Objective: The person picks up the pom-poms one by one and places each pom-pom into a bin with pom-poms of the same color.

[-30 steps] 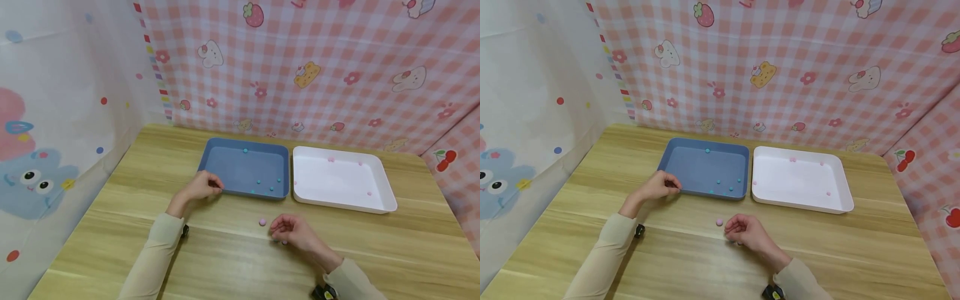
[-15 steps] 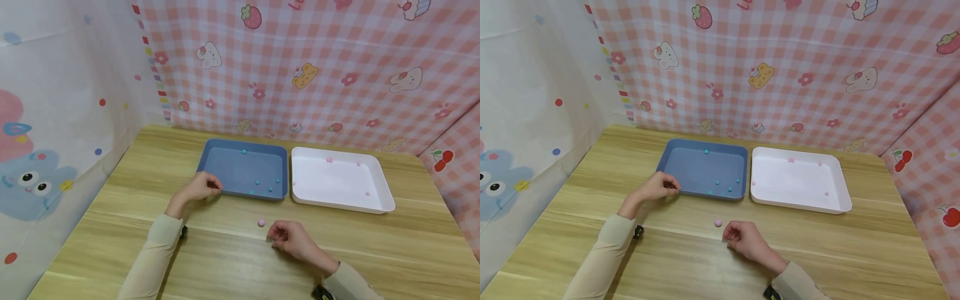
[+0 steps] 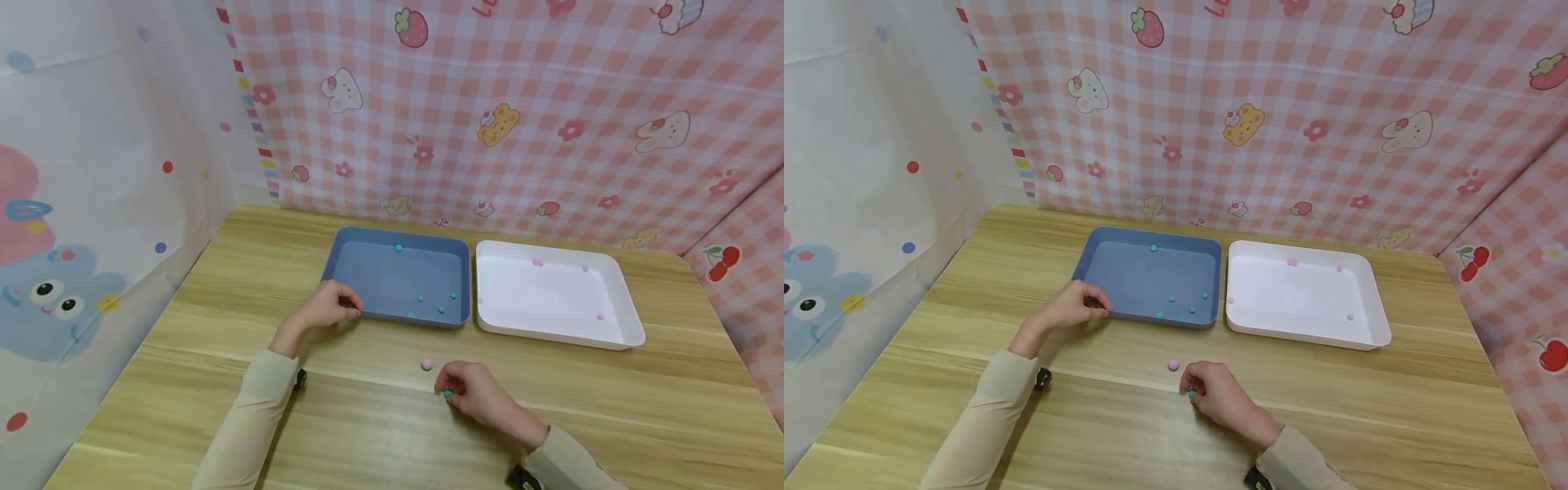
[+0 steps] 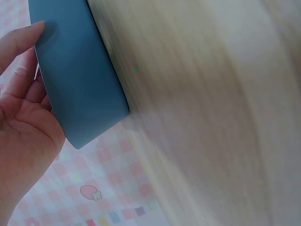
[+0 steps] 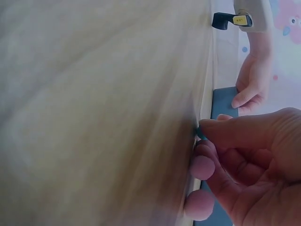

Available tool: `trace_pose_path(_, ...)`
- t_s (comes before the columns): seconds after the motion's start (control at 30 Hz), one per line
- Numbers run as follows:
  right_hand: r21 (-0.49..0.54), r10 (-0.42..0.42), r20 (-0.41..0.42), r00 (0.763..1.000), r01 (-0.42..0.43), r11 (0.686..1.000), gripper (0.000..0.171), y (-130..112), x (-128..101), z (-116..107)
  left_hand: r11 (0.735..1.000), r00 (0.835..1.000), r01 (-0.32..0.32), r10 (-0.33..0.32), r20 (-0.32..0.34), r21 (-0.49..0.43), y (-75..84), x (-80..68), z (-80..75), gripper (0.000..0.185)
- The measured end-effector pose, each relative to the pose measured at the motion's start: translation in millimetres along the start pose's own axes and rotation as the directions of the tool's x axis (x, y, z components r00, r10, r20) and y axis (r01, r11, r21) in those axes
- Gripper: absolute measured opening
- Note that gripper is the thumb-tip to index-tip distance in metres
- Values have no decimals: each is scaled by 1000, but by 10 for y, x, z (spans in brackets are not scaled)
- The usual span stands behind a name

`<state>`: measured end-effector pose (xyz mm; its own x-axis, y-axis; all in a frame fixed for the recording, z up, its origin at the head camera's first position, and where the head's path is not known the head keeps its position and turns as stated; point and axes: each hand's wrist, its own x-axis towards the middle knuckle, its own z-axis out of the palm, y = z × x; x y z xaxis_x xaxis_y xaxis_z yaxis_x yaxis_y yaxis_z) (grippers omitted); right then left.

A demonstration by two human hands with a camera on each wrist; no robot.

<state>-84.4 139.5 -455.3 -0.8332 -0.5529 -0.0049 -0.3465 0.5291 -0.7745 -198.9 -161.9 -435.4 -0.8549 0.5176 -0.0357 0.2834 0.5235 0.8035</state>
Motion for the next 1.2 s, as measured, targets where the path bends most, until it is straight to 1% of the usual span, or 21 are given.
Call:
trace_pose_path(0.17, -39, -16, 20, 1000, 17, 999, 27, -15, 16, -5, 1000, 1000, 3, -3, -3, 5, -8, -6, -3, 8)
trace_pose_path(0.33, -68, -37, 18, 999, 39, 997, 29, -11, 19, 3, 1000, 1000, 9, -9, 1, -1, 1, -6, -2, 8)
trace_pose_path(0.5, -67, -62, 11, 998, 62, 996, 29, -1, 20, 9, 1000, 1000, 15, -15, 9, -7, -1, -4, -2, 8)
trace_pose_path(0.63, -21, -63, 8, 998, 63, 998, 27, -3, 18, 3, 1000, 1000, 17, -17, 11, -11, 1, -5, -1, 8)
trace_pose_path(0.8, 64, -22, -10, 1000, 22, 998, 20, -36, 33, -68, 1000, 1000, 10, -10, 8, -2, -5, -3, 3, 8)
trace_pose_path(0.87, 124, 7, -17, 1000, -4, 992, 17, -52, 47, -120, 1000, 1000, 8, -8, 6, 4, -6, -3, 4, 8)
trace_pose_path(0.93, 165, 20, -42, 999, -12, 986, 14, -64, 67, -179, 1000, 1000, 9, -9, 5, 5, -3, -4, 5, 8)
trace_pose_path(1.03, 224, 0, -100, 995, 22, 974, 14, -64, 110, -262, 1000, 1000, 4, -4, 5, 6, -3, 0, 4, 8)
trace_pose_path(1.17, 213, -74, -185, 980, 114, 970, 16, -57, 185, -366, 1000, 1000, 0, 0, 8, 4, -4, 6, 0, 8)
trace_pose_path(1.2, 215, -80, -196, 977, 122, 969, 16, -60, 205, -394, 1000, 1000, -1, 1, 7, 3, -5, 7, -1, 8)
